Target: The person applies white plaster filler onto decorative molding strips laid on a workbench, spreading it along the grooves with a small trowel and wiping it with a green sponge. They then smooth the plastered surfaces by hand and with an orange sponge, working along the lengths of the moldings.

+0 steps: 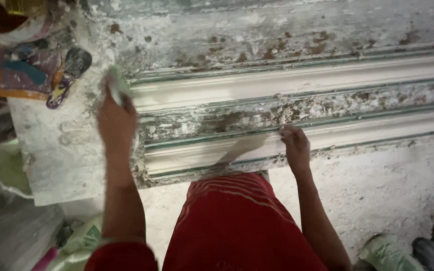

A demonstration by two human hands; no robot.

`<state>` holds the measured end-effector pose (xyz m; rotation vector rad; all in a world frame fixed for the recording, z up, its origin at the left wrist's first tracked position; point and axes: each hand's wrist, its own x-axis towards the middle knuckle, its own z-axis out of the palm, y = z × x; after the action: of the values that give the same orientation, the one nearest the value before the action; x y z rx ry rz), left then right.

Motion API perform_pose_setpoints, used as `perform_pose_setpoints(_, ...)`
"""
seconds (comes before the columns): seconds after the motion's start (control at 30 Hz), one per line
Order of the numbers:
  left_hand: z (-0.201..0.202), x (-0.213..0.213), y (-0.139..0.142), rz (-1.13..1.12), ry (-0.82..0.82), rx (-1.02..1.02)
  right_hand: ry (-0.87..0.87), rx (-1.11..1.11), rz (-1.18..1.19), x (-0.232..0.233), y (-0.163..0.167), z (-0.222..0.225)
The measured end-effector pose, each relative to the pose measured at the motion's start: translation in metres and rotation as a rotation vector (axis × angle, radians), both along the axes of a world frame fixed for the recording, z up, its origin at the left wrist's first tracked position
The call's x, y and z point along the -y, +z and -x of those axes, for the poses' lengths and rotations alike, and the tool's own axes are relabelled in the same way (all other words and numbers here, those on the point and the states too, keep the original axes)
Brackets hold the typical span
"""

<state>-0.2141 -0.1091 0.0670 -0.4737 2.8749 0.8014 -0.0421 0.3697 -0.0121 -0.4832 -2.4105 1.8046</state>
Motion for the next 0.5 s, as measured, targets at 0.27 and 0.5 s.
perform_pose_setpoints(0.27, 0.145, -0.050, -0.078, 0.355, -0.514, 0.014, 0.241, 0.027, -0.282, 0.024, 0.017, 0.066)
perform_pose_setpoints(0.5, 0.151, -0.168, -0.010, -0.071, -0.594, 0.146, 0.314, -0.024, -0.452, 0.014, 0.027, 0.100)
